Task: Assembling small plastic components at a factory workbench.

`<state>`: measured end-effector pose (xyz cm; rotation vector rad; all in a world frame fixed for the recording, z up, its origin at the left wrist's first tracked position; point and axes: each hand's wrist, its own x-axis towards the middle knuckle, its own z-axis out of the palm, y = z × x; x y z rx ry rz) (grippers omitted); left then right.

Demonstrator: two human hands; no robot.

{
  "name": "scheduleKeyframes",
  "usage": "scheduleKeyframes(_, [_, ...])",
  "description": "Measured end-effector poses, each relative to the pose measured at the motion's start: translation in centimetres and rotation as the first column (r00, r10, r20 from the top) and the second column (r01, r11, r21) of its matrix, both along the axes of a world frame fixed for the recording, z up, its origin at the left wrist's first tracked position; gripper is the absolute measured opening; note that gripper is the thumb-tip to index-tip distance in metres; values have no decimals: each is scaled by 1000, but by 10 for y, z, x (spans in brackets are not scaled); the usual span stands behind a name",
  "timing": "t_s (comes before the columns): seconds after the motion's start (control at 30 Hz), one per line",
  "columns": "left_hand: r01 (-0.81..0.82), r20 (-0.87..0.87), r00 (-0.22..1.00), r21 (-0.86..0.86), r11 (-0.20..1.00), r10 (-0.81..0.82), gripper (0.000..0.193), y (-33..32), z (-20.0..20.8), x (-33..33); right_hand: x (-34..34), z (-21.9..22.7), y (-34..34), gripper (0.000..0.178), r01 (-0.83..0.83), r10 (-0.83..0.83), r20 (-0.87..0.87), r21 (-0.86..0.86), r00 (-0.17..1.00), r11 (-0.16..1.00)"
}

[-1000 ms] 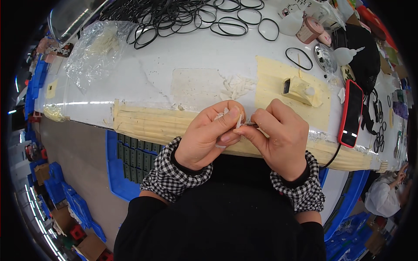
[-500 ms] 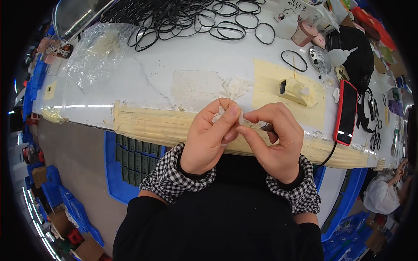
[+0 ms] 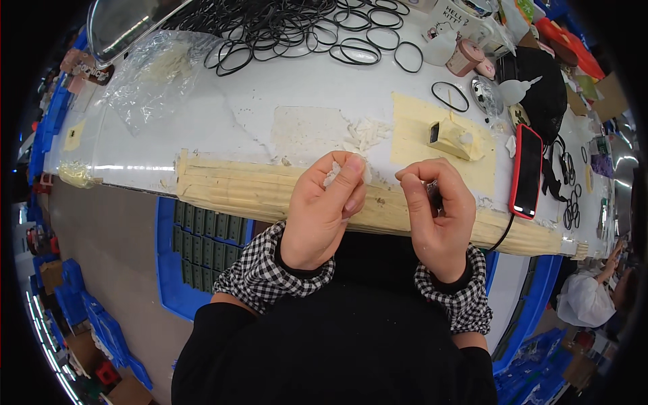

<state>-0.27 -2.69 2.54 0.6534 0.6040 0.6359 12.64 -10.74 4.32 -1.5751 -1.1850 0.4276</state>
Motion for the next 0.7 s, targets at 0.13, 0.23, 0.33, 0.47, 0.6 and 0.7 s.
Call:
scheduleKeyframes(0.13, [0, -7, 1000, 41, 999, 0, 20, -1, 0, -6, -11, 3, 3, 6, -38, 40, 32, -47, 999, 998])
scheduleKeyframes(0.23, [9, -7, 1000, 24, 1000, -9, 19, 0, -2, -10, -19, 6, 6, 8, -62, 66, 36, -102, 997, 993])
scheduleKeyframes(0.33, [30, 46, 998, 6, 1000, -30, 18, 2, -7, -17, -25, 2, 9, 9, -57, 54, -23, -165, 998, 985])
scheduleKeyframes(0.47, [54, 93, 994, -5, 999, -53, 16, 5, -11, -28, -28, 2, 13, 7, -41, 30, -57, -195, 998, 980])
scheduleKeyframes(0.6, [94, 176, 982, -114, 989, -73, 16, 12, -10, -33, -38, 0, 20, 9, 39, -56, 283, 65, 957, 997])
scheduleKeyframes(0.7, [160, 265, 957, -155, 975, -115, 20, 14, -17, -37, -38, -4, 20, 14, -13, -140, 627, 232, 766, 973])
